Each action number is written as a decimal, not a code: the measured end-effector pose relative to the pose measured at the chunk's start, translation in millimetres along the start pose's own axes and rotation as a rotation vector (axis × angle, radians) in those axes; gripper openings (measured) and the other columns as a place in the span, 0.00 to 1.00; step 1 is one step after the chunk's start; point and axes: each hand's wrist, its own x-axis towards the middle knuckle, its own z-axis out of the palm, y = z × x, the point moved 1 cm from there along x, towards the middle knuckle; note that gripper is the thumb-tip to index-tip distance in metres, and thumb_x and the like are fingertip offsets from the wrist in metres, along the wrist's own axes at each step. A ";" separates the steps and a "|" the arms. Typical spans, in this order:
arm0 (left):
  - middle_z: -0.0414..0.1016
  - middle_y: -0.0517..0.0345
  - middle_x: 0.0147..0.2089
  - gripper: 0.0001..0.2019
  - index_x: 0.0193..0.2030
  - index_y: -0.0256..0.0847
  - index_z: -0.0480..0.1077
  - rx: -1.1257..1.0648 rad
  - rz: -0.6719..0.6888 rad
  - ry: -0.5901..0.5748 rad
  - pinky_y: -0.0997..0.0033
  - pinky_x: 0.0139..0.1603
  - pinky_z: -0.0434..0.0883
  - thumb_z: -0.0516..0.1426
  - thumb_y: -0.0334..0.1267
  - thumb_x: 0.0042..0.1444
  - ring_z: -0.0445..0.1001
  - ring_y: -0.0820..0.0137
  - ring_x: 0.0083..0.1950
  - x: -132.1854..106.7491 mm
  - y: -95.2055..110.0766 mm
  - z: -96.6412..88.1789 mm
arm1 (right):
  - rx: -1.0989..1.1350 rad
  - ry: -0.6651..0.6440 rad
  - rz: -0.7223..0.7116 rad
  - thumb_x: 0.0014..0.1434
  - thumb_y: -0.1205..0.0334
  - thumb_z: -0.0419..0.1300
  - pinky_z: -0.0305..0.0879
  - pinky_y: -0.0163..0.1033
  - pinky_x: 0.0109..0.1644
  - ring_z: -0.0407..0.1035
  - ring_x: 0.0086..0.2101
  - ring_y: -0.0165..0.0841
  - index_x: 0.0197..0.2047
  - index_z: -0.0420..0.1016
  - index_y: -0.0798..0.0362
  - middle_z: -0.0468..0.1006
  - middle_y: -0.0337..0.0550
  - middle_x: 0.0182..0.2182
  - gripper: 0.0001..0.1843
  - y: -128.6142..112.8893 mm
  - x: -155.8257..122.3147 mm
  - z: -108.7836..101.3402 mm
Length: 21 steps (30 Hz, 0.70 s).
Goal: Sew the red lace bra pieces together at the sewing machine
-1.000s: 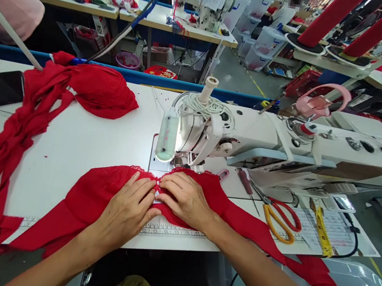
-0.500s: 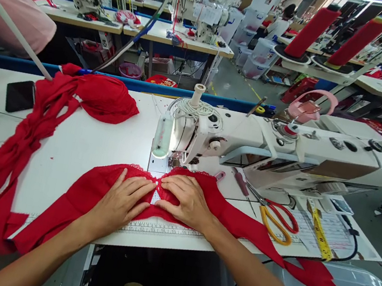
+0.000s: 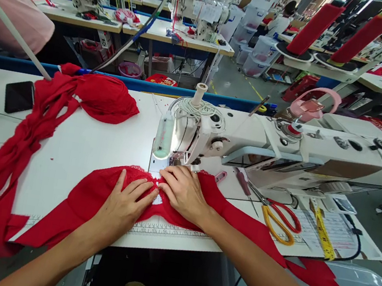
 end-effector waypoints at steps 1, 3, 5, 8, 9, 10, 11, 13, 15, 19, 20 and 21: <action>0.73 0.42 0.58 0.18 0.60 0.36 0.69 -0.028 -0.019 0.018 0.28 0.65 0.57 0.51 0.30 0.65 0.70 0.52 0.60 -1.2 5.2 -2.8 | -0.009 -0.018 0.011 0.69 0.61 0.56 0.56 0.47 0.51 0.67 0.46 0.40 0.49 0.75 0.51 0.77 0.47 0.45 0.09 -0.2 2.9 1.8; 0.73 0.40 0.56 0.18 0.58 0.32 0.70 -0.094 -0.076 0.080 0.35 0.66 0.60 0.54 0.34 0.63 0.70 0.53 0.59 -5.4 17.1 -7.2 | 0.023 -0.038 0.041 0.68 0.60 0.59 0.55 0.47 0.52 0.66 0.44 0.38 0.43 0.76 0.51 0.76 0.44 0.41 0.06 0.4 7.5 5.5; 0.74 0.42 0.51 0.17 0.54 0.30 0.72 -0.129 -0.133 0.156 0.43 0.65 0.64 0.55 0.33 0.60 0.71 0.55 0.55 -10.9 28.3 -8.3 | 0.099 -0.053 0.096 0.65 0.62 0.62 0.55 0.45 0.52 0.66 0.42 0.36 0.37 0.76 0.52 0.76 0.41 0.38 0.04 1.8 10.7 8.0; 0.75 0.45 0.46 0.13 0.49 0.31 0.73 -0.067 -0.166 0.236 0.47 0.61 0.68 0.54 0.28 0.59 0.72 0.57 0.50 -16.1 37.3 -4.4 | 0.158 -0.094 0.164 0.64 0.62 0.64 0.55 0.44 0.51 0.65 0.42 0.35 0.35 0.74 0.51 0.74 0.39 0.37 0.05 2.6 15.2 8.2; 0.76 0.45 0.45 0.12 0.48 0.31 0.73 -0.028 -0.157 0.248 0.48 0.60 0.69 0.53 0.27 0.60 0.72 0.58 0.49 -16.2 37.6 -2.6 | 0.154 -0.110 0.171 0.64 0.62 0.63 0.55 0.44 0.50 0.65 0.42 0.36 0.35 0.74 0.51 0.74 0.39 0.36 0.05 2.2 16.9 7.5; 0.76 0.45 0.45 0.13 0.49 0.31 0.73 0.016 -0.135 0.253 0.49 0.59 0.70 0.53 0.26 0.60 0.73 0.57 0.49 -15.4 36.9 -1.1 | 0.143 -0.123 0.174 0.65 0.61 0.63 0.55 0.44 0.49 0.65 0.42 0.36 0.34 0.74 0.51 0.74 0.40 0.36 0.06 1.7 18.6 6.7; 0.76 0.44 0.46 0.14 0.51 0.30 0.73 0.063 -0.107 0.251 0.49 0.58 0.70 0.52 0.25 0.60 0.73 0.57 0.50 -13.8 35.4 0.2 | 0.129 -0.134 0.175 0.65 0.61 0.62 0.55 0.44 0.49 0.65 0.42 0.37 0.34 0.74 0.51 0.73 0.40 0.36 0.06 1.0 20.2 5.9; 0.77 0.43 0.49 0.17 0.53 0.29 0.72 0.145 -0.044 0.239 0.51 0.57 0.71 0.50 0.22 0.60 0.74 0.56 0.51 -9.5 31.3 1.8 | 0.103 -0.152 0.182 0.65 0.61 0.62 0.55 0.43 0.47 0.64 0.42 0.37 0.33 0.74 0.51 0.73 0.41 0.36 0.07 -0.6 23.0 5.1; 0.78 0.43 0.48 0.18 0.51 0.28 0.73 0.198 0.006 0.236 0.53 0.57 0.72 0.48 0.19 0.60 0.75 0.57 0.50 -5.7 27.3 2.6 | 0.086 -0.151 0.195 0.64 0.62 0.62 0.54 0.43 0.46 0.64 0.42 0.38 0.32 0.73 0.51 0.73 0.41 0.35 0.08 -2.0 24.4 5.6; 0.80 0.47 0.41 0.15 0.45 0.30 0.75 0.233 0.042 0.248 0.57 0.54 0.75 0.48 0.19 0.61 0.77 0.64 0.42 -3.6 23.4 3.3 | 0.070 -0.116 0.217 0.64 0.64 0.62 0.54 0.44 0.46 0.64 0.42 0.38 0.31 0.73 0.52 0.74 0.41 0.35 0.08 -4.2 22.4 9.7; 0.80 0.48 0.40 0.15 0.45 0.30 0.75 0.232 0.040 0.248 0.57 0.54 0.76 0.49 0.19 0.61 0.77 0.64 0.40 -3.6 23.1 3.3 | 0.068 -0.104 0.222 0.63 0.64 0.62 0.53 0.44 0.46 0.64 0.42 0.38 0.31 0.73 0.51 0.74 0.41 0.35 0.08 -4.6 21.3 10.9; 0.80 0.48 0.39 0.14 0.45 0.29 0.76 0.226 0.039 0.250 0.57 0.53 0.76 0.50 0.19 0.61 0.77 0.65 0.39 -3.5 22.9 3.3 | 0.066 -0.094 0.226 0.63 0.64 0.61 0.53 0.44 0.46 0.64 0.42 0.38 0.31 0.73 0.51 0.74 0.41 0.35 0.08 -5.0 20.2 11.9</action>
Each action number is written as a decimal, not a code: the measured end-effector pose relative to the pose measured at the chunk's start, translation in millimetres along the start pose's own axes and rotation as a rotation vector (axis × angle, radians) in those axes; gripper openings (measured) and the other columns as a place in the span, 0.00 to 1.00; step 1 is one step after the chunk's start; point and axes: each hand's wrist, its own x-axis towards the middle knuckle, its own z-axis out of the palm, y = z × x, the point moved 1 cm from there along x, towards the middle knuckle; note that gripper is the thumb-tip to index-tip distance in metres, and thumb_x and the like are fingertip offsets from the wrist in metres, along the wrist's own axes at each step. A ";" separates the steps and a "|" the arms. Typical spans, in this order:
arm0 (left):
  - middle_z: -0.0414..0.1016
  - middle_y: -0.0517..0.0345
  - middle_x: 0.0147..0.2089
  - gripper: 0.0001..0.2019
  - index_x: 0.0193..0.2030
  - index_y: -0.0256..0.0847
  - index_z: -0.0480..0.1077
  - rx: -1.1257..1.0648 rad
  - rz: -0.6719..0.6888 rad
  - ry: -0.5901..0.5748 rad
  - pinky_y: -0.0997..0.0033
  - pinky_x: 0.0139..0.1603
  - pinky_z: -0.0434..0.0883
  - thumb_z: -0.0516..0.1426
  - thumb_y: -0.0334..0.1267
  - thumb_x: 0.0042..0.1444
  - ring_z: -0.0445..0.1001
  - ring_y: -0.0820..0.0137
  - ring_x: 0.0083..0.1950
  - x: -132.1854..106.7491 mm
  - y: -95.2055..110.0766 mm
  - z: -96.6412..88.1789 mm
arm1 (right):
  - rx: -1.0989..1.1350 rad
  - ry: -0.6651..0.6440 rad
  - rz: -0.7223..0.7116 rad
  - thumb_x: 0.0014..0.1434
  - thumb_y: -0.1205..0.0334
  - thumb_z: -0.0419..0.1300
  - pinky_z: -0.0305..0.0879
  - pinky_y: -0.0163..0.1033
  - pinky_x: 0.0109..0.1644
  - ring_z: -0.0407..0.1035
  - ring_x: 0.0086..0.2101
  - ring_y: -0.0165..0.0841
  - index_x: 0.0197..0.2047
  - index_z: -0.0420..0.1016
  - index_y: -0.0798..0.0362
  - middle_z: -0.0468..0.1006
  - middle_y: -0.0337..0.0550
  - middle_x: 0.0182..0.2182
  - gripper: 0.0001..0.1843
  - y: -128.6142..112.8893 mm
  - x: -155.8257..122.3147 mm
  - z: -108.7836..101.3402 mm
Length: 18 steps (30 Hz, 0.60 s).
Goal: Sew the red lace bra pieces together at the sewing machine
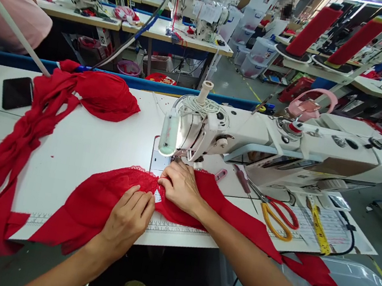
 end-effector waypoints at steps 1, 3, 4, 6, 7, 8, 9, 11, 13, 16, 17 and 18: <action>0.79 0.48 0.38 0.14 0.44 0.29 0.76 -0.010 -0.005 0.002 0.56 0.53 0.76 0.50 0.19 0.61 0.77 0.65 0.39 0.4 -0.3 0.1 | 0.001 0.009 0.002 0.64 0.64 0.61 0.53 0.44 0.47 0.64 0.42 0.38 0.31 0.72 0.51 0.75 0.41 0.36 0.08 -0.1 -1.0 1.0; 0.80 0.45 0.41 0.13 0.42 0.29 0.75 -0.039 -0.011 0.006 0.55 0.54 0.76 0.50 0.19 0.61 0.79 0.63 0.42 1.8 -1.4 0.8 | 0.003 0.024 0.004 0.64 0.65 0.61 0.54 0.44 0.47 0.64 0.42 0.37 0.31 0.72 0.52 0.75 0.41 0.36 0.08 -0.6 -2.5 2.4; 0.80 0.43 0.44 0.13 0.41 0.29 0.75 -0.061 -0.001 0.004 0.54 0.57 0.76 0.50 0.19 0.61 0.79 0.61 0.47 2.6 -2.0 1.6 | 0.003 0.028 0.002 0.63 0.65 0.60 0.54 0.44 0.47 0.64 0.41 0.37 0.31 0.72 0.52 0.75 0.41 0.36 0.08 -0.9 -2.9 2.9; 0.79 0.40 0.51 0.13 0.40 0.29 0.75 -0.118 0.036 -0.012 0.52 0.62 0.73 0.49 0.20 0.62 0.76 0.58 0.55 3.4 -3.3 3.9 | 0.005 0.038 -0.004 0.63 0.66 0.60 0.54 0.44 0.47 0.64 0.41 0.37 0.31 0.71 0.52 0.75 0.41 0.35 0.08 -1.4 -3.4 3.8; 0.78 0.41 0.52 0.13 0.40 0.30 0.74 -0.146 0.054 -0.022 0.51 0.64 0.71 0.49 0.20 0.63 0.75 0.58 0.58 3.2 -4.0 5.3 | 0.010 0.044 -0.008 0.63 0.66 0.60 0.54 0.44 0.47 0.64 0.40 0.37 0.31 0.71 0.52 0.75 0.41 0.35 0.08 -1.6 -3.5 4.3; 0.79 0.42 0.52 0.13 0.40 0.31 0.74 -0.170 0.067 -0.032 0.51 0.65 0.71 0.48 0.20 0.63 0.75 0.59 0.58 2.7 -4.7 6.6 | 0.018 0.052 -0.011 0.63 0.66 0.60 0.54 0.44 0.47 0.64 0.40 0.36 0.30 0.71 0.51 0.74 0.40 0.35 0.08 -1.5 -3.6 4.9; 0.79 0.43 0.52 0.14 0.41 0.32 0.74 -0.190 0.068 -0.036 0.50 0.65 0.71 0.48 0.20 0.64 0.76 0.60 0.58 1.9 -5.4 7.7 | 0.028 0.060 -0.014 0.63 0.66 0.60 0.54 0.44 0.47 0.64 0.40 0.36 0.30 0.71 0.51 0.74 0.40 0.35 0.08 -1.3 -3.7 5.5; 0.79 0.45 0.52 0.15 0.42 0.33 0.73 -0.211 0.051 -0.030 0.50 0.64 0.72 0.47 0.20 0.63 0.76 0.60 0.57 0.3 -6.7 9.1 | 0.046 0.078 -0.015 0.63 0.66 0.60 0.54 0.43 0.47 0.64 0.40 0.36 0.30 0.70 0.51 0.74 0.39 0.35 0.09 -0.5 -4.1 6.7; 0.80 0.45 0.52 0.14 0.43 0.33 0.73 -0.228 0.041 -0.022 0.50 0.63 0.73 0.48 0.20 0.63 0.77 0.61 0.57 -0.4 -7.4 10.1 | 0.054 0.093 -0.019 0.63 0.67 0.60 0.54 0.43 0.47 0.64 0.39 0.35 0.30 0.70 0.51 0.75 0.39 0.34 0.09 0.4 -4.5 7.8; 0.80 0.44 0.51 0.13 0.42 0.32 0.73 -0.263 0.036 -0.005 0.50 0.64 0.72 0.48 0.20 0.63 0.77 0.61 0.56 -0.7 -7.7 11.9 | 0.056 0.111 -0.030 0.63 0.67 0.60 0.54 0.43 0.47 0.64 0.39 0.35 0.30 0.70 0.51 0.75 0.39 0.34 0.09 1.6 -5.0 9.6; 0.80 0.44 0.51 0.14 0.42 0.32 0.73 -0.276 0.033 -0.002 0.49 0.65 0.71 0.48 0.19 0.62 0.77 0.61 0.56 -1.4 -7.9 12.6 | 0.057 0.113 -0.034 0.63 0.67 0.60 0.54 0.43 0.47 0.64 0.39 0.35 0.30 0.70 0.51 0.75 0.39 0.34 0.09 2.0 -5.0 10.3; 0.79 0.43 0.51 0.14 0.43 0.31 0.74 -0.289 0.031 -0.002 0.49 0.66 0.70 0.48 0.19 0.62 0.76 0.60 0.57 -2.5 -8.1 13.0 | 0.056 0.116 -0.038 0.63 0.67 0.60 0.54 0.43 0.47 0.64 0.39 0.35 0.30 0.70 0.51 0.75 0.39 0.34 0.09 2.6 -5.0 11.1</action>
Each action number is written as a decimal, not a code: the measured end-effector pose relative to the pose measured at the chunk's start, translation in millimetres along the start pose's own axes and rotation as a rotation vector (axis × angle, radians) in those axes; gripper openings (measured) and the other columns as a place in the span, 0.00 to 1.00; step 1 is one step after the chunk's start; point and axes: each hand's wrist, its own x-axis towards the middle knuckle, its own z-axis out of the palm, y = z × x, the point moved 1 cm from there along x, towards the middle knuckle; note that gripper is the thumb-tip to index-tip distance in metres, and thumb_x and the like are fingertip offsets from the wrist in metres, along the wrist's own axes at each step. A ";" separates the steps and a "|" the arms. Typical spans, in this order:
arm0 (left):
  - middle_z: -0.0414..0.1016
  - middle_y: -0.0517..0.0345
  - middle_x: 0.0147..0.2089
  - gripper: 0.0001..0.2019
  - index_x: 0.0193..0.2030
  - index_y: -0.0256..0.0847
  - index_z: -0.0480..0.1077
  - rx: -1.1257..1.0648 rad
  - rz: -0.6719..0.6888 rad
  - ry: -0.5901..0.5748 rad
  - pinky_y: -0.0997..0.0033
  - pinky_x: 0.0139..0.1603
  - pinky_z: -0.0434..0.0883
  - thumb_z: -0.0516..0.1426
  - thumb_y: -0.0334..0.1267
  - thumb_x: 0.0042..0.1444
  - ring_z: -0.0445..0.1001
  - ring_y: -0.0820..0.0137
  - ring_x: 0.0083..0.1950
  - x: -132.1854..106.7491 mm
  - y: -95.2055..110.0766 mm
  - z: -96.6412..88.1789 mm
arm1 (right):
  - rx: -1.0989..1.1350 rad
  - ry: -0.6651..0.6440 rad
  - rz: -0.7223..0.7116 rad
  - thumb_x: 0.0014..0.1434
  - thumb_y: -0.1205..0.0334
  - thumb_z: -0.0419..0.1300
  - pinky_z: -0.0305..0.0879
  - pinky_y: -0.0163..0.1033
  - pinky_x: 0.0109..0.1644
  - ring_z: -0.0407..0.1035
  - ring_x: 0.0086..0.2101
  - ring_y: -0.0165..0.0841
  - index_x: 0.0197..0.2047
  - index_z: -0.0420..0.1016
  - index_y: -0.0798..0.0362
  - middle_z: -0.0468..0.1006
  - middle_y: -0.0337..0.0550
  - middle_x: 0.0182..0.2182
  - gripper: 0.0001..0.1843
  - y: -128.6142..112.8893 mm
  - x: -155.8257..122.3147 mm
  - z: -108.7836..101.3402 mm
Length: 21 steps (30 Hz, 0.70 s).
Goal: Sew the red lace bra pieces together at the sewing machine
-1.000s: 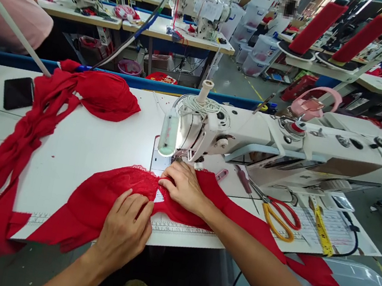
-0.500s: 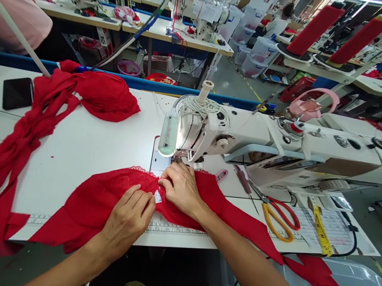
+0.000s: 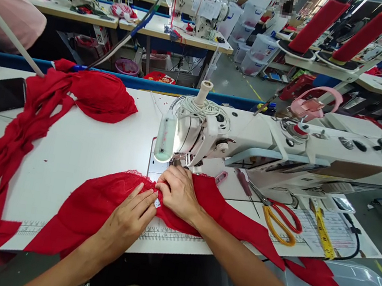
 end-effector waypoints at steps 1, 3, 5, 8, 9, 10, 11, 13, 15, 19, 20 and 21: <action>0.79 0.43 0.52 0.15 0.44 0.31 0.74 -0.014 -0.004 -0.004 0.48 0.67 0.69 0.47 0.18 0.61 0.75 0.60 0.58 -1.6 -0.4 -0.4 | -0.002 0.003 -0.003 0.62 0.68 0.60 0.55 0.43 0.47 0.64 0.39 0.35 0.30 0.70 0.51 0.75 0.39 0.34 0.09 0.7 -0.1 0.7; 0.78 0.43 0.55 0.15 0.48 0.31 0.73 -0.060 -0.036 -0.038 0.48 0.67 0.67 0.47 0.21 0.63 0.73 0.59 0.61 -5.3 -1.1 -3.8 | -0.009 0.011 -0.010 0.62 0.68 0.61 0.55 0.43 0.47 0.65 0.39 0.36 0.30 0.70 0.51 0.75 0.39 0.34 0.09 1.9 -0.3 0.9; 0.76 0.43 0.57 0.13 0.54 0.33 0.71 -0.133 -0.094 -0.095 0.47 0.67 0.68 0.51 0.30 0.66 0.72 0.58 0.62 -7.6 -1.5 -11.0 | -0.017 0.011 -0.026 0.64 0.66 0.61 0.56 0.43 0.48 0.65 0.39 0.36 0.31 0.71 0.51 0.75 0.40 0.34 0.08 1.6 -1.0 -1.8; 0.76 0.47 0.57 0.15 0.57 0.37 0.69 -0.246 -0.224 -0.095 0.53 0.65 0.71 0.54 0.41 0.67 0.73 0.60 0.62 -4.7 -0.7 -22.2 | -0.036 0.017 -0.084 0.67 0.66 0.56 0.58 0.45 0.49 0.66 0.41 0.38 0.39 0.73 0.51 0.76 0.43 0.38 0.05 -3.2 -5.3 -12.8; 0.77 0.48 0.55 0.13 0.56 0.38 0.69 -0.265 -0.276 -0.045 0.58 0.63 0.73 0.54 0.39 0.67 0.74 0.63 0.60 -2.6 -0.2 -23.9 | -0.042 0.023 -0.112 0.67 0.68 0.54 0.60 0.45 0.49 0.67 0.42 0.39 0.42 0.74 0.51 0.77 0.45 0.40 0.07 -5.5 -8.2 -17.4; 0.78 0.50 0.53 0.11 0.54 0.38 0.69 -0.271 -0.329 0.015 0.63 0.61 0.74 0.53 0.36 0.68 0.76 0.66 0.57 -0.8 0.0 -23.8 | -0.041 0.024 -0.148 0.68 0.69 0.51 0.61 0.45 0.49 0.67 0.42 0.39 0.45 0.74 0.51 0.77 0.46 0.41 0.10 -7.5 -11.7 -21.7; 0.79 0.50 0.52 0.11 0.54 0.38 0.69 -0.262 -0.371 0.059 0.67 0.59 0.75 0.52 0.34 0.68 0.77 0.67 0.55 0.3 0.0 -21.7 | -0.031 0.013 -0.188 0.69 0.69 0.50 0.62 0.45 0.49 0.68 0.43 0.40 0.48 0.73 0.52 0.77 0.48 0.43 0.12 -9.0 -15.9 -25.0; 0.77 0.46 0.55 0.14 0.58 0.35 0.67 -0.197 -0.401 0.059 0.63 0.59 0.74 0.50 0.35 0.69 0.76 0.64 0.57 -0.7 -1.7 -13.7 | 0.008 -0.039 -0.265 0.70 0.65 0.50 0.65 0.45 0.51 0.69 0.47 0.40 0.52 0.73 0.54 0.78 0.50 0.47 0.13 -8.4 -25.6 -28.1; 0.72 0.41 0.62 0.21 0.65 0.34 0.61 -0.103 -0.375 -0.058 0.50 0.63 0.70 0.49 0.42 0.70 0.70 0.56 0.65 -5.8 -6.9 -4.5 | 0.037 -0.102 -0.299 0.70 0.57 0.54 0.64 0.48 0.60 0.67 0.55 0.42 0.59 0.70 0.55 0.75 0.53 0.55 0.18 -2.6 -35.2 -27.1; 0.59 0.45 0.72 0.32 0.73 0.39 0.50 -0.013 -0.314 -0.293 0.41 0.69 0.59 0.48 0.53 0.68 0.56 0.53 0.73 -13.5 -25.8 3.7 | -0.015 -0.188 -0.224 0.66 0.46 0.59 0.52 0.56 0.70 0.56 0.66 0.43 0.70 0.59 0.51 0.63 0.52 0.67 0.35 15.5 -47.2 -24.2; 0.57 0.46 0.73 0.33 0.74 0.39 0.49 -0.016 -0.296 -0.330 0.42 0.70 0.57 0.48 0.54 0.68 0.54 0.54 0.74 -12.3 -30.1 4.0 | -0.040 -0.202 -0.202 0.65 0.45 0.59 0.50 0.57 0.71 0.54 0.67 0.43 0.71 0.57 0.51 0.61 0.51 0.68 0.36 19.3 -48.6 -25.0; 0.56 0.46 0.74 0.34 0.74 0.39 0.49 -0.020 -0.280 -0.357 0.44 0.71 0.56 0.47 0.56 0.67 0.53 0.54 0.74 -10.0 -33.3 4.2 | -0.065 -0.211 -0.185 0.65 0.45 0.59 0.50 0.57 0.71 0.53 0.68 0.43 0.72 0.55 0.50 0.60 0.50 0.68 0.37 22.4 -49.7 -26.6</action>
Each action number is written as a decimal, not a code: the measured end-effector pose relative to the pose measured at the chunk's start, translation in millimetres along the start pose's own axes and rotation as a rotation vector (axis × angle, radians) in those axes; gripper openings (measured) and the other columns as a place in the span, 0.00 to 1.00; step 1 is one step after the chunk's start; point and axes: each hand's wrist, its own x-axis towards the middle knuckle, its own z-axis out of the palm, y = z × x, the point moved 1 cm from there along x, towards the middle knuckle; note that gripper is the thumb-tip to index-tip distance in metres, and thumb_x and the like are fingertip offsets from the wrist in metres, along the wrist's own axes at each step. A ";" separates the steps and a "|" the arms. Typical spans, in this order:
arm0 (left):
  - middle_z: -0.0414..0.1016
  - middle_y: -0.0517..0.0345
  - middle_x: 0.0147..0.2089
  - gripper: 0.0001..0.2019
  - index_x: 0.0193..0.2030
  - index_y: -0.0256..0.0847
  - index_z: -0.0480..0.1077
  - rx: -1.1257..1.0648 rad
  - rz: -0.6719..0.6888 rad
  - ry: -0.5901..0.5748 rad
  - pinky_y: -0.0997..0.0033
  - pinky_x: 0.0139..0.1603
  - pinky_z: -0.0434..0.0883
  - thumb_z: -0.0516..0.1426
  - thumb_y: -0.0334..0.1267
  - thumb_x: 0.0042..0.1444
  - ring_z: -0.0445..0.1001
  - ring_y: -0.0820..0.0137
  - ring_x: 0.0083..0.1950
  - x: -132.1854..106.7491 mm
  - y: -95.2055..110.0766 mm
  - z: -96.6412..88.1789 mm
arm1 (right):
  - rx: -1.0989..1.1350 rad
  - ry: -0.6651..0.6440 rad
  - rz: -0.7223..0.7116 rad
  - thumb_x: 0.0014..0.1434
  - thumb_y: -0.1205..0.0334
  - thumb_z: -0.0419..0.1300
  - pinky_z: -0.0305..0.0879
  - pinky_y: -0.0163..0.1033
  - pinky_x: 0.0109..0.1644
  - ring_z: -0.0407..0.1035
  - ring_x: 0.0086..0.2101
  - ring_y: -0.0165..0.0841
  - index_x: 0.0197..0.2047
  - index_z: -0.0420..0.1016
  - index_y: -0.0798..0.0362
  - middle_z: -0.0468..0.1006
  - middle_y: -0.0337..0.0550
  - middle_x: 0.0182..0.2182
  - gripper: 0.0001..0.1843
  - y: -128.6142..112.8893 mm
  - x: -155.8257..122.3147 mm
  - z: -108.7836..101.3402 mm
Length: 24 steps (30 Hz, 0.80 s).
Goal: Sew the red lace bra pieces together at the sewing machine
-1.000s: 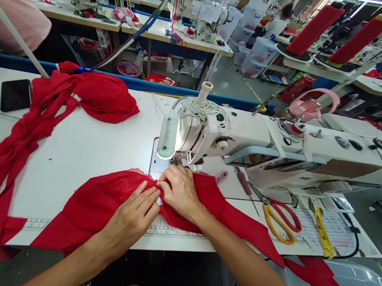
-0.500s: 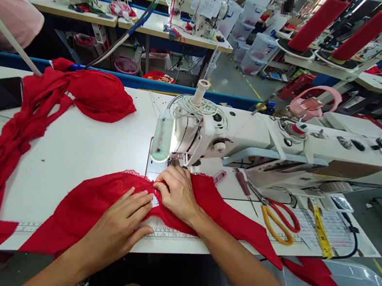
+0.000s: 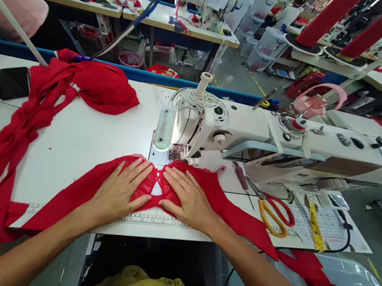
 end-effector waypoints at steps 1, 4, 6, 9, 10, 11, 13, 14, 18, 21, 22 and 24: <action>0.54 0.46 0.74 0.35 0.74 0.38 0.49 0.001 0.013 -0.018 0.45 0.71 0.55 0.47 0.57 0.67 0.52 0.55 0.75 3.3 -1.1 -0.9 | -0.021 -0.007 0.015 0.65 0.45 0.59 0.49 0.57 0.71 0.53 0.68 0.43 0.72 0.54 0.50 0.59 0.50 0.69 0.38 2.5 -2.0 -1.7; 0.52 0.46 0.75 0.38 0.74 0.37 0.47 0.004 0.033 -0.015 0.47 0.73 0.51 0.46 0.60 0.66 0.51 0.56 0.75 10.2 1.0 -2.0 | -0.068 -0.027 0.033 0.65 0.44 0.59 0.48 0.56 0.72 0.51 0.69 0.42 0.74 0.50 0.50 0.57 0.48 0.70 0.41 7.4 -9.4 -8.1; 0.52 0.47 0.75 0.39 0.75 0.38 0.45 0.011 0.042 -0.004 0.47 0.73 0.50 0.46 0.61 0.66 0.50 0.56 0.75 10.4 3.3 -1.2 | -0.084 -0.045 0.030 0.64 0.42 0.59 0.48 0.56 0.72 0.49 0.69 0.42 0.74 0.48 0.50 0.56 0.48 0.70 0.43 9.0 -14.6 -10.8; 0.51 0.48 0.75 0.40 0.75 0.39 0.44 0.033 0.052 -0.006 0.48 0.73 0.50 0.47 0.62 0.65 0.50 0.55 0.75 7.4 3.5 0.3 | -0.094 -0.059 0.037 0.63 0.40 0.59 0.48 0.56 0.72 0.48 0.70 0.42 0.74 0.48 0.50 0.54 0.47 0.71 0.45 9.9 -19.4 -11.6; 0.50 0.48 0.76 0.41 0.75 0.39 0.43 0.042 0.051 -0.005 0.48 0.72 0.50 0.47 0.62 0.65 0.50 0.55 0.75 6.4 2.8 0.5 | -0.095 -0.061 0.041 0.63 0.40 0.59 0.48 0.56 0.72 0.48 0.70 0.42 0.74 0.48 0.51 0.54 0.47 0.71 0.45 10.0 -20.0 -11.2; 0.50 0.48 0.76 0.41 0.75 0.39 0.43 0.049 0.048 -0.004 0.48 0.72 0.50 0.47 0.62 0.64 0.50 0.55 0.75 5.8 1.9 0.6 | -0.097 -0.063 0.043 0.63 0.40 0.59 0.48 0.56 0.72 0.48 0.70 0.42 0.74 0.48 0.51 0.53 0.47 0.71 0.45 10.1 -20.1 -10.8; 0.50 0.48 0.76 0.42 0.75 0.39 0.42 0.057 0.042 -0.003 0.48 0.72 0.50 0.48 0.63 0.64 0.49 0.55 0.75 5.4 0.2 0.5 | -0.099 -0.065 0.044 0.63 0.40 0.59 0.47 0.55 0.72 0.47 0.70 0.42 0.74 0.48 0.52 0.53 0.47 0.71 0.45 10.3 -19.8 -10.0; 0.50 0.48 0.76 0.43 0.76 0.39 0.42 0.057 0.042 -0.005 0.48 0.72 0.50 0.48 0.64 0.63 0.49 0.55 0.75 5.7 -0.4 0.3 | -0.100 -0.066 0.043 0.63 0.40 0.59 0.47 0.55 0.72 0.47 0.70 0.42 0.74 0.48 0.52 0.53 0.47 0.71 0.45 10.3 -19.6 -9.8; 0.50 0.48 0.76 0.44 0.76 0.40 0.40 0.059 0.046 -0.011 0.48 0.72 0.49 0.49 0.64 0.63 0.49 0.55 0.75 7.6 -1.3 -0.5 | -0.104 -0.074 0.049 0.64 0.40 0.58 0.46 0.56 0.73 0.46 0.70 0.42 0.74 0.49 0.54 0.52 0.47 0.71 0.44 10.3 -19.2 -9.5; 0.51 0.48 0.75 0.44 0.76 0.40 0.39 0.051 0.047 0.004 0.48 0.72 0.49 0.49 0.64 0.63 0.50 0.54 0.75 8.2 -0.6 -1.1 | -0.105 -0.080 0.054 0.64 0.41 0.58 0.47 0.56 0.72 0.47 0.70 0.42 0.74 0.49 0.52 0.51 0.46 0.71 0.44 10.5 -19.5 -9.6; 0.52 0.48 0.75 0.44 0.76 0.40 0.40 0.046 0.046 0.009 0.48 0.72 0.49 0.50 0.64 0.62 0.50 0.54 0.75 8.3 -0.3 -1.3 | -0.104 -0.081 0.052 0.64 0.41 0.58 0.47 0.56 0.72 0.47 0.70 0.41 0.74 0.48 0.52 0.51 0.46 0.71 0.44 10.7 -19.5 -9.6; 0.52 0.48 0.75 0.44 0.76 0.41 0.40 0.040 0.040 0.013 0.49 0.72 0.49 0.50 0.64 0.62 0.51 0.54 0.75 8.4 0.0 -1.4 | -0.103 -0.080 0.047 0.64 0.41 0.58 0.47 0.56 0.72 0.46 0.70 0.41 0.74 0.47 0.52 0.52 0.46 0.71 0.44 11.1 -19.6 -9.5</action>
